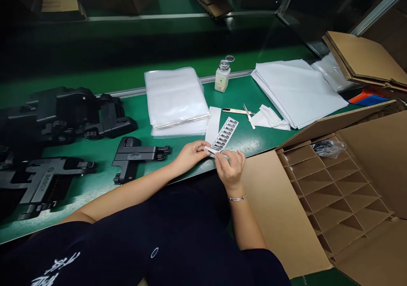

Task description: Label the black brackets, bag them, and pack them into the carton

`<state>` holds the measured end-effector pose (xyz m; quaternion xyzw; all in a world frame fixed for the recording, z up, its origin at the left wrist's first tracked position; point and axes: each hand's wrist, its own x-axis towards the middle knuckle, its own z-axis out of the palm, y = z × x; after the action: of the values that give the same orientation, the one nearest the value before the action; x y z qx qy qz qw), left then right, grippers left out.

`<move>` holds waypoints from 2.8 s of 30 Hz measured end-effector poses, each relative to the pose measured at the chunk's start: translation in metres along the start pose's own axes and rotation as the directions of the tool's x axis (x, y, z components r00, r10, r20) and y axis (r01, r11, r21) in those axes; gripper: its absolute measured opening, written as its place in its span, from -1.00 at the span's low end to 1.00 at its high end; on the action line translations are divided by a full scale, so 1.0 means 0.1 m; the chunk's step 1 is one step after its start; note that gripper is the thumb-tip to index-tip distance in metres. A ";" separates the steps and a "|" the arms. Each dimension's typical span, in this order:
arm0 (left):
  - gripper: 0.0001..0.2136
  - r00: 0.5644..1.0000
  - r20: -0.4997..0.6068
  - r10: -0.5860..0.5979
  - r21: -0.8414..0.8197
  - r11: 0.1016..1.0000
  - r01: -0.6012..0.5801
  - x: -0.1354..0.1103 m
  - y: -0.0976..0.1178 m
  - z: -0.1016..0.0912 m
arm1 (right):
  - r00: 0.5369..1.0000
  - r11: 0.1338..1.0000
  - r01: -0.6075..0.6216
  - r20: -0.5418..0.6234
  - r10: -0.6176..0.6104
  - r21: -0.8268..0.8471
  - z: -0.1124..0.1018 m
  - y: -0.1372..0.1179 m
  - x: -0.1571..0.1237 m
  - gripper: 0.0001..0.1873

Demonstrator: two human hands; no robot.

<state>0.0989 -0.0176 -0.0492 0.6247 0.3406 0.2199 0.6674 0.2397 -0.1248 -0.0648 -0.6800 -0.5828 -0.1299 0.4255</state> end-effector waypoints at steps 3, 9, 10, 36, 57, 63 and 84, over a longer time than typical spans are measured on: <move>-0.76 0.999 0.024 -0.040 0.049 0.998 0.039 -0.01 -0.03 0.01 | 0.990 0.990 -0.076 -0.109 0.089 0.121 -0.03 -0.05 0.05 -0.91; -0.21 0.984 0.177 -0.006 0.355 0.933 -0.058 -0.26 0.15 -0.06 | 0.970 0.932 -0.224 0.153 0.186 0.285 0.10 -0.11 0.07 -0.64; -0.19 0.978 0.203 -0.038 0.454 0.889 -0.060 -0.34 0.23 -0.14 | 0.968 0.956 -0.169 0.223 0.115 0.239 0.14 -0.09 0.04 -0.56; -0.64 0.879 -0.399 0.260 0.569 0.822 0.015 -1.00 -0.31 -1.23 | 0.600 0.764 -0.562 0.792 0.112 0.318 0.91 -1.16 0.61 -0.77; -0.64 0.879 -0.394 0.270 0.554 0.833 -0.008 -1.01 -0.32 -1.23 | 0.608 0.815 -0.503 0.788 0.099 0.286 0.94 -1.18 0.61 -0.76; -0.64 0.881 -0.390 0.269 0.554 0.833 -0.010 -1.01 -0.32 -1.24 | 0.606 0.812 -0.503 0.790 0.088 0.295 0.94 -1.17 0.62 -0.76; -0.70 0.888 -0.219 0.404 0.682 0.714 -0.157 -1.15 -0.22 -1.37 | 0.630 0.877 -0.394 0.776 0.041 0.274 0.91 -1.24 0.64 -0.76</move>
<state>-0.0807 -0.0095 -0.0482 0.8108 0.4084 0.2971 0.2958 0.1176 -0.0199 -0.0233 -0.6309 -0.6300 0.3438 0.2948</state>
